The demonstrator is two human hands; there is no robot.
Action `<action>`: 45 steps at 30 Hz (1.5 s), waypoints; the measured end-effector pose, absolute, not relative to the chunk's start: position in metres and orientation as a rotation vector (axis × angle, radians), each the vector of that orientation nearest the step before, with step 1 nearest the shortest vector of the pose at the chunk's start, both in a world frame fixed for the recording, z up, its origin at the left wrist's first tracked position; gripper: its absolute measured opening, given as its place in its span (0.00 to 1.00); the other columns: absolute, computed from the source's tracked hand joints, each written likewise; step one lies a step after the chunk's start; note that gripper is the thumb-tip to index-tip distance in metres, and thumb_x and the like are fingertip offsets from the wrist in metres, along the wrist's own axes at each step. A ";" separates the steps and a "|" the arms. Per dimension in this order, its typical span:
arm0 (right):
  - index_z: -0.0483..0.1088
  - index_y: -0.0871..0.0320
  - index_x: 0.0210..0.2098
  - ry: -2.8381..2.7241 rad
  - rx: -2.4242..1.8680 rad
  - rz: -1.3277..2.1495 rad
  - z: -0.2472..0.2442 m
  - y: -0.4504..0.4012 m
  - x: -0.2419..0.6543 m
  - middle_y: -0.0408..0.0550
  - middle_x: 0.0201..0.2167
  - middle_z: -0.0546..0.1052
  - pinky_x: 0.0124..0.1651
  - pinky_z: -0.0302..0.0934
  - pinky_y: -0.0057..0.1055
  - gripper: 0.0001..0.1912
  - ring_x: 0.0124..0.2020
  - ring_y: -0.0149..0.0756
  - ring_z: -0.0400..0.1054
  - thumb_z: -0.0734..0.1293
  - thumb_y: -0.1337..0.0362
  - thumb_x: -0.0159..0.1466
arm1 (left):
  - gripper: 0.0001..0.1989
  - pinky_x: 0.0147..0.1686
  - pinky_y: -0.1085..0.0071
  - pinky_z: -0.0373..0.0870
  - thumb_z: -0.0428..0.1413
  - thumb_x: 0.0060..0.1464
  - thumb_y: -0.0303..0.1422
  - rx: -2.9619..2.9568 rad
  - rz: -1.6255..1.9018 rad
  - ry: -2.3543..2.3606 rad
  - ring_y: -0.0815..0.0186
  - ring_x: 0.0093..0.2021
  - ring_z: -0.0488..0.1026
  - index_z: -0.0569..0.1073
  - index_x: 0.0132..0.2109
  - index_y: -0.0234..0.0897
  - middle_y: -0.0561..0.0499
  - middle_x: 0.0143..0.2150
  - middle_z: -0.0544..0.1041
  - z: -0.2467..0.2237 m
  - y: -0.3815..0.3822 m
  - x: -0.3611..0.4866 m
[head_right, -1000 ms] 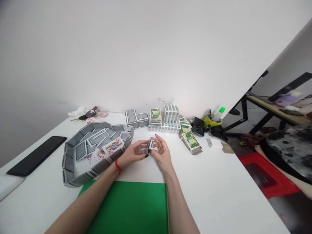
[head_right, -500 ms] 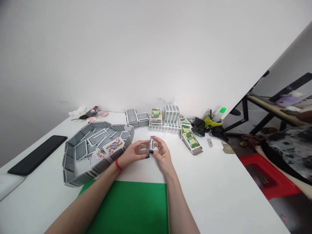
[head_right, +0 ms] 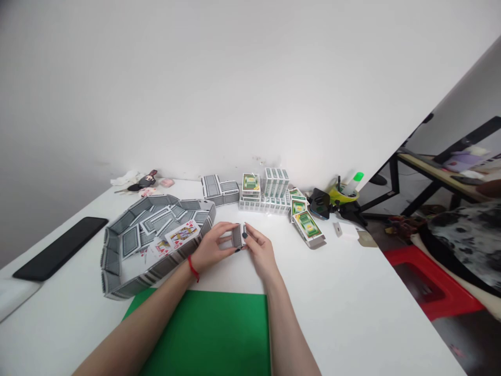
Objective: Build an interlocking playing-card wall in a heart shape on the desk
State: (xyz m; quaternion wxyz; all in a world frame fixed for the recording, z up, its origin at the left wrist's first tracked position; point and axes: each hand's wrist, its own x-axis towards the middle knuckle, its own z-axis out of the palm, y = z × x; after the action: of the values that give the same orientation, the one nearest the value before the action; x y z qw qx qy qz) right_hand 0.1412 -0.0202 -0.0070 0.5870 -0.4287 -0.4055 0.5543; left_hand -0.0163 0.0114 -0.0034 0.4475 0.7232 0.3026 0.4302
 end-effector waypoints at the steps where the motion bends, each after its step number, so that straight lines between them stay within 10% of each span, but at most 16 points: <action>1: 0.73 0.54 0.44 -0.957 -1.014 1.309 -0.008 -0.020 0.142 0.47 0.39 0.77 0.35 0.63 0.34 0.21 0.33 0.37 0.69 0.68 0.55 0.52 | 0.26 0.46 0.62 0.72 0.60 0.43 0.27 1.834 1.070 0.756 0.61 0.51 0.66 0.67 0.52 0.40 0.45 0.50 0.64 -0.004 0.011 -0.017; 8: 0.76 0.59 0.23 -1.082 -1.233 1.154 -0.005 -0.020 0.144 0.38 0.12 0.66 0.21 0.49 0.25 0.13 0.16 0.27 0.55 0.67 0.56 0.53 | 0.27 0.53 0.58 0.65 0.59 0.44 0.25 2.226 1.085 0.905 0.60 0.52 0.65 0.66 0.54 0.41 0.45 0.50 0.66 -0.006 0.013 -0.019; 16: 0.63 0.59 0.12 -1.027 -1.294 1.115 -0.005 -0.021 0.140 0.37 0.07 0.61 0.17 0.45 0.24 0.22 0.12 0.24 0.51 0.64 0.51 0.54 | 0.26 0.54 0.61 0.64 0.57 0.46 0.26 2.346 1.120 0.885 0.61 0.53 0.65 0.64 0.54 0.40 0.45 0.51 0.67 -0.005 0.010 -0.019; 24: 0.74 0.61 0.25 -1.109 -1.361 0.927 0.001 -0.024 0.136 0.37 0.10 0.62 0.18 0.47 0.24 0.18 0.14 0.25 0.53 0.65 0.51 0.54 | 0.26 0.54 0.60 0.65 0.58 0.46 0.26 2.349 1.126 0.883 0.60 0.53 0.64 0.64 0.54 0.40 0.44 0.51 0.66 -0.008 0.012 -0.017; 34: 0.72 0.61 0.39 -0.897 -1.025 1.489 0.003 -0.023 0.140 0.39 0.18 0.69 0.17 0.51 0.23 0.22 0.14 0.23 0.55 0.72 0.56 0.48 | 0.26 0.54 0.59 0.64 0.56 0.49 0.27 2.278 1.223 0.838 0.60 0.54 0.65 0.62 0.56 0.40 0.44 0.54 0.67 -0.005 0.009 -0.016; 45: 0.64 0.57 0.26 -1.060 -1.248 1.180 -0.009 -0.022 0.130 0.32 0.08 0.58 0.11 0.43 0.22 0.16 0.08 0.23 0.48 0.64 0.50 0.56 | 0.16 0.44 0.66 0.68 0.47 0.57 0.38 1.794 1.191 0.904 0.62 0.43 0.72 0.70 0.46 0.32 0.43 0.43 0.75 0.001 0.000 -0.008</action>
State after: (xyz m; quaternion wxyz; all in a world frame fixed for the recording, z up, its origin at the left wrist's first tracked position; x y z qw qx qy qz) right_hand 0.1302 -0.0219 -0.0091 0.5327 -0.5232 -0.4445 0.4948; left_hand -0.0077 -0.0002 0.0006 0.3922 0.7067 0.3561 0.4689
